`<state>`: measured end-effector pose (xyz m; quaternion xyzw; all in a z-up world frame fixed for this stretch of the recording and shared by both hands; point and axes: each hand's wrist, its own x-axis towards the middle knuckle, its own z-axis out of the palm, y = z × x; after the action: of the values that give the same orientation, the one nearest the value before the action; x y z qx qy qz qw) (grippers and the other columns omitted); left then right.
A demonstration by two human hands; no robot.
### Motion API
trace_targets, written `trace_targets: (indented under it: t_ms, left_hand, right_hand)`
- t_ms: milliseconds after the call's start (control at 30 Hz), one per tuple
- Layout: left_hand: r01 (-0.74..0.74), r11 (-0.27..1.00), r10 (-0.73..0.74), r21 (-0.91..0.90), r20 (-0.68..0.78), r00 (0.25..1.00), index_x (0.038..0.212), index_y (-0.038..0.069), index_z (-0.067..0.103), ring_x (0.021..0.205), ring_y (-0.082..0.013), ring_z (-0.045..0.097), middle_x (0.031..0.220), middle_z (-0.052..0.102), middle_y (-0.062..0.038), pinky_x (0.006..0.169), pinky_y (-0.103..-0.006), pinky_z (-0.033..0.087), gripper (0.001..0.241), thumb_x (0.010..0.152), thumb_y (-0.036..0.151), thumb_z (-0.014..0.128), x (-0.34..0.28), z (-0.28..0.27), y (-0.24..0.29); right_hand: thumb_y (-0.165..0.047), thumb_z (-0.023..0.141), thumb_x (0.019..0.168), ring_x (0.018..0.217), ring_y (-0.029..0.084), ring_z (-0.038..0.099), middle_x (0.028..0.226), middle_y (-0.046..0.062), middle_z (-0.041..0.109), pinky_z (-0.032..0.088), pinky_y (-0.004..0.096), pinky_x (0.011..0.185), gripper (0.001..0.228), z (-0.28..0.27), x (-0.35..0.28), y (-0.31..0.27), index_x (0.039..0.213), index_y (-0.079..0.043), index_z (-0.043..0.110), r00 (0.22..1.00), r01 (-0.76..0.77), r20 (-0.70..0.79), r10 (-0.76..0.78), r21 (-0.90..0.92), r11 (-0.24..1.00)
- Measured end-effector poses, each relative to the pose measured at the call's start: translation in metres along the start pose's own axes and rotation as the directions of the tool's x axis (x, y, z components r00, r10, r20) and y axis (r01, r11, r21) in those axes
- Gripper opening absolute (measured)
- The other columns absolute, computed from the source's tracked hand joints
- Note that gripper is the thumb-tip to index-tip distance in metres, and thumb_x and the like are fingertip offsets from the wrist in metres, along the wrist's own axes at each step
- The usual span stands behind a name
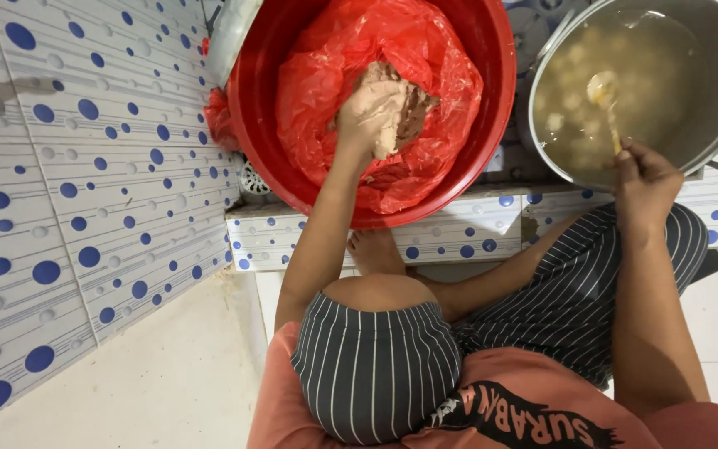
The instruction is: Forming dough balls by squeezing them through the hand and scooping them into a pot of water using a spoon.
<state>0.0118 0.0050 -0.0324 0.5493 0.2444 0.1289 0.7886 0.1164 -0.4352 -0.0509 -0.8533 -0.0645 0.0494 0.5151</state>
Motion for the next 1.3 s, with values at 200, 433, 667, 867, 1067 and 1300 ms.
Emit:
trace_targets:
  t_ms: [200,433,667,867,1067,1300]
  left_hand:
    - [0.139,0.989,-0.148,-0.054,-0.232,0.961,0.106,-0.002,0.074,0.093,-0.0313,0.078,0.104,0.078,-0.02,0.084,-0.0392,0.068,0.043,0.065,-0.006,0.087,0.0,0.01,0.012]
    - [-0.134,0.949,0.16,0.285,-0.068,0.985,0.093,0.008,0.078,0.084,-0.0201,0.079,0.091,0.081,-0.009,0.074,-0.0319,0.068,0.026,0.071,0.013,0.091,-0.005,0.0,0.019]
    - [0.019,0.969,0.001,0.247,-0.08,0.997,0.099,0.013,0.069,0.081,-0.0129,0.063,0.091,0.069,-0.001,0.074,-0.0306,0.055,0.018,0.094,0.029,0.062,-0.006,-0.007,0.012]
    - [-0.021,0.988,0.03,0.154,-0.058,0.998,0.114,0.0,0.07,0.102,-0.0266,0.077,0.11,0.076,-0.016,0.095,-0.0344,0.066,0.038,0.078,-0.004,0.083,-0.001,-0.005,0.005]
    - [-0.271,0.928,0.277,0.255,0.014,0.961,0.094,0.009,0.074,0.084,-0.0193,0.078,0.09,0.079,-0.008,0.078,-0.0305,0.067,0.022,0.076,0.009,0.087,-0.011,0.001,0.036]
    - [-0.007,0.956,0.006,-0.293,-0.003,1.0,0.113,-0.001,0.071,0.089,-0.0326,0.074,0.096,0.074,-0.021,0.078,-0.0392,0.061,0.027,0.1,0.022,0.062,0.027,-0.019,-0.038]
  right_hand:
    - [-0.003,0.062,0.112,0.057,0.008,0.05,0.094,0.006,0.073,0.039,0.023,0.047,0.019,0.005,0.01,-0.003,0.126,-0.003,0.075,0.986,-0.16,-0.03,0.161,0.042,0.986]
    - [-0.011,0.055,0.115,0.062,0.004,0.045,0.079,-0.003,0.055,0.037,0.017,0.057,0.011,-0.001,0.028,0.013,0.119,-0.013,0.065,0.917,-0.389,0.066,0.394,0.365,0.846]
    - [-0.008,0.061,0.108,0.068,-0.001,0.06,0.108,-0.006,0.07,0.056,0.014,0.062,0.011,-0.003,0.068,0.046,0.115,-0.013,0.066,0.843,-0.506,0.14,0.52,0.536,0.676]
    - [-0.014,0.061,0.114,0.065,0.003,0.058,0.074,-0.005,0.058,0.055,0.018,0.064,0.01,-0.006,0.069,0.046,0.122,-0.015,0.067,0.871,-0.46,0.128,0.474,0.547,0.699]
    - [-0.015,0.063,0.116,0.066,0.006,0.058,0.076,-0.004,0.059,0.055,0.022,0.07,0.011,-0.014,0.055,0.04,0.126,-0.014,0.068,0.926,-0.351,0.093,0.366,0.567,0.745]
    - [-0.016,0.054,0.118,0.069,-0.003,0.053,0.078,-0.01,0.053,0.055,0.016,0.071,0.017,-0.012,0.05,0.006,0.134,-0.017,0.06,0.917,-0.376,0.138,0.375,0.616,0.693]
